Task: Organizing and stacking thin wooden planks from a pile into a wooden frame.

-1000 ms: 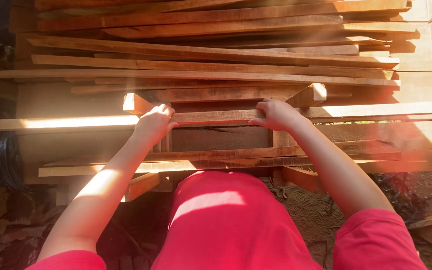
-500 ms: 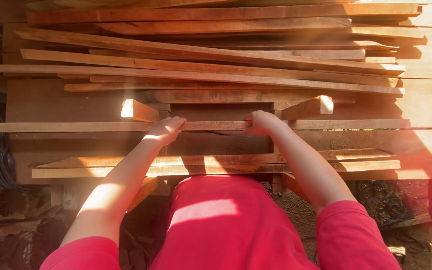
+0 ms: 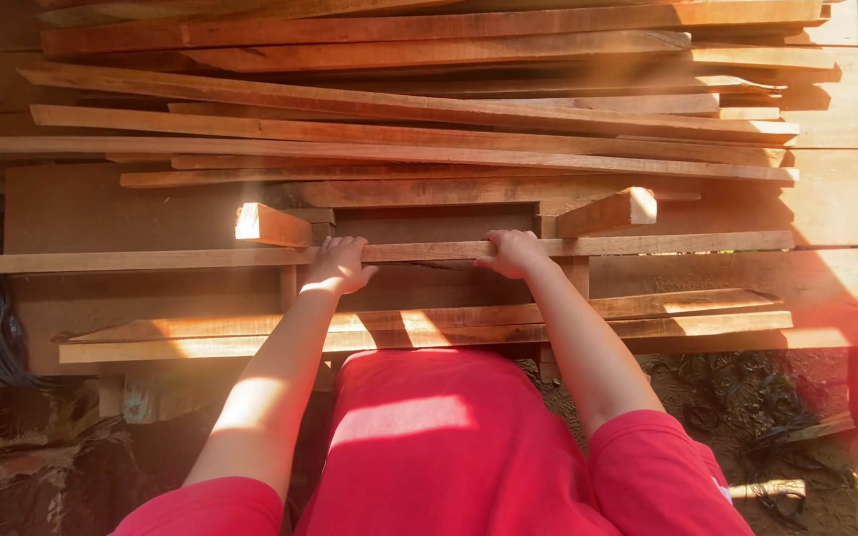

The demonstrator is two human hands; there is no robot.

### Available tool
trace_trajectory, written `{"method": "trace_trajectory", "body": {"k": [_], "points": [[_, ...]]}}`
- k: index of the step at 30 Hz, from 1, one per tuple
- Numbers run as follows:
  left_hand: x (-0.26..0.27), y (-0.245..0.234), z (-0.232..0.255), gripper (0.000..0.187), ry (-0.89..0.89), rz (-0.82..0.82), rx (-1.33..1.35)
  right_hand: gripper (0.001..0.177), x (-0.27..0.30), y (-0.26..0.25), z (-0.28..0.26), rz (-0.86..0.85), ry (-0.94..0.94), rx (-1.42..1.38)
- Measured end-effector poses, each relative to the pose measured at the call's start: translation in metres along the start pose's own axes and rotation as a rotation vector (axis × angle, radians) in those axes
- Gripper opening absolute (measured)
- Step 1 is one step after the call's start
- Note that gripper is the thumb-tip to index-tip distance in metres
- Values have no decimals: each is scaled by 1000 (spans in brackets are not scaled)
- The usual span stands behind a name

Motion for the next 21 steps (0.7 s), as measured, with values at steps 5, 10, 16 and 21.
{"method": "trace_trajectory", "body": {"k": [5, 10, 16, 21], "points": [[17, -4, 9, 65, 19, 201, 114, 49, 21, -8, -12, 301, -22, 30], [26, 13, 4, 53, 133, 590, 70, 48, 43, 0, -26, 529, 61, 101], [48, 27, 8, 55, 112, 630, 36, 43, 46, 23, -32, 511, 225, 151], [39, 39, -3, 57, 54, 495, 34, 61, 88, -22, -53, 470, 138, 7]]}}
Point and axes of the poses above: each hand's wrist, its own x-axis away from the middle knuckle, its own y-axis out of the palm, z = x × y, the point moved 7 cm from there along -x, towards the middle knuckle, and after that the axes turned 15 degrees about x, right-handed, at the moved point
